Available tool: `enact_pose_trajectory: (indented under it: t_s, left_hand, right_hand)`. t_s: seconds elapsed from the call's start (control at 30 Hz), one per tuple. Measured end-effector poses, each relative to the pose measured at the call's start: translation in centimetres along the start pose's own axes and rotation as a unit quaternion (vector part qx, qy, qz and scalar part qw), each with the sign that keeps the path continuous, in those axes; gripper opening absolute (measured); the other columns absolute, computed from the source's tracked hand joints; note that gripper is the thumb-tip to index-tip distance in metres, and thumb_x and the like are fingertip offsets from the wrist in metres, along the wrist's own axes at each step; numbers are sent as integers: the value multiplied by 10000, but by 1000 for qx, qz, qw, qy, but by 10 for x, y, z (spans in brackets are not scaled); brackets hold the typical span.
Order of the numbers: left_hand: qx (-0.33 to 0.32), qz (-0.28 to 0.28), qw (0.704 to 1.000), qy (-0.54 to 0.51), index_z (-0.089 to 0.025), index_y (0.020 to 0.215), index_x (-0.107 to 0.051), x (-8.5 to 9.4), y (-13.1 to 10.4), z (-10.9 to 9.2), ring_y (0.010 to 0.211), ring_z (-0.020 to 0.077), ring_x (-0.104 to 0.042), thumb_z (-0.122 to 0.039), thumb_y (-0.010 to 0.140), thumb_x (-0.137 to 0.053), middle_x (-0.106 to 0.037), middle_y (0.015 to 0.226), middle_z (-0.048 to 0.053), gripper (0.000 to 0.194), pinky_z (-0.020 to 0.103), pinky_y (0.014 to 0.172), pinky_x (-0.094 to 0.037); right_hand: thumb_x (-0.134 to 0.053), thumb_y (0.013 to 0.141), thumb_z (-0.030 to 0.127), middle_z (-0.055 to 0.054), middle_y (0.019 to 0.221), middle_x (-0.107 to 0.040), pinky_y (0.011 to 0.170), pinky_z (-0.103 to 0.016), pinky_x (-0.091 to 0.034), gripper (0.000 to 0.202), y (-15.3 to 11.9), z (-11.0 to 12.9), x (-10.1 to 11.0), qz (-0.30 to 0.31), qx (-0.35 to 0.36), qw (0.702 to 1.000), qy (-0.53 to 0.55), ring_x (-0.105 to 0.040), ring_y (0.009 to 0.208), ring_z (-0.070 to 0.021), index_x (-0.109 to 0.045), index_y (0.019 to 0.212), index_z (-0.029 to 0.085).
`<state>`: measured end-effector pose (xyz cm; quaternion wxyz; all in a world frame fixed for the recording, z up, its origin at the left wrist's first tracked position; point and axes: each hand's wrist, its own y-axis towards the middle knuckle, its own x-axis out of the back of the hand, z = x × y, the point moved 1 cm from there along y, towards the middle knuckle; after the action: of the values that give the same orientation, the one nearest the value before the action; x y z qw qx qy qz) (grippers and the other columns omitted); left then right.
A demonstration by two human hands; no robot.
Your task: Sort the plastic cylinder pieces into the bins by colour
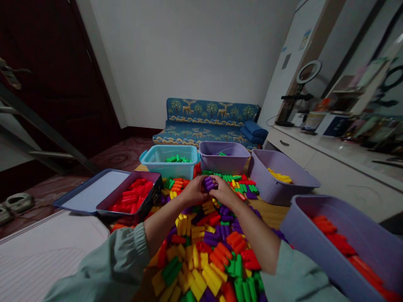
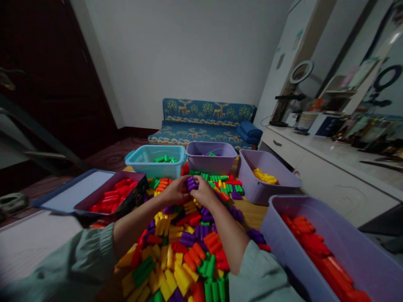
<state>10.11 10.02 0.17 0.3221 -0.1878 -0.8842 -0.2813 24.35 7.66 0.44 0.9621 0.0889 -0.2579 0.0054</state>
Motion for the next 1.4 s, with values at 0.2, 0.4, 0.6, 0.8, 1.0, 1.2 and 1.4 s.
enact_pose_trajectory:
  t_s: [0.2,0.4,0.6,0.8,1.0,1.2,1.4]
  left_hand:
    - [-47,66,996,32,-181,1118,-606,13,-41,-22,959,208,-609,-192,684,-650,-649,1040,66,436,313,871,-487]
    - [-8,87,989,122,-223,1297,-538,20,-70,-26,1135,259,-562,-206,699,-657,-564,1274,122,610,347,960,-451]
    - [100,15,977,189,-214,1153,-648,24,-79,-31,1021,260,-622,-250,755,-621,-641,1144,114,401,336,872,-481]
    - [76,-59,987,128,-187,1073,-674,23,-79,-27,936,229,-648,-298,809,-578,-693,1014,86,302,312,822,-483]
    - [65,-77,991,83,-187,1067,-677,21,-81,-19,980,234,-655,-280,813,-575,-714,1048,78,290,321,849,-483]
    - [79,-87,990,72,-187,1101,-669,20,-83,-10,995,239,-657,-265,801,-580,-717,1059,77,322,337,877,-494]
    - [41,-161,986,34,-218,1056,-667,22,-86,-14,985,216,-649,-237,783,-619,-707,1051,60,278,331,876,-497]
  right_hand:
    - [-572,616,91,-67,1039,-685,864,-320,-497,478,-45,4,17,95,13,992,79,-645,951,-184,-599,1089,156]
    - [-588,660,132,-47,976,-725,820,-319,-499,365,-75,9,48,142,18,984,-102,-661,912,-206,-687,1008,182]
    - [-584,703,168,-42,907,-731,702,-281,-459,347,-84,20,60,14,-48,951,-304,-669,817,-198,-696,1026,224]
    - [-692,690,358,-27,912,-725,686,-287,-432,326,-91,23,60,30,-71,936,-343,-662,848,-219,-693,1003,267]
    - [-738,652,440,-87,1110,-670,855,-358,-432,546,-99,26,36,91,-38,935,-341,-607,1052,-279,-635,1153,248]
    - [-716,694,378,-122,1144,-609,946,-388,-394,537,-104,35,16,92,-16,936,-340,-529,1124,-284,-611,1189,198]
    - [-698,660,247,-90,1092,-591,933,-356,-406,407,-100,27,6,45,16,944,-327,-521,1075,-254,-641,1059,186]
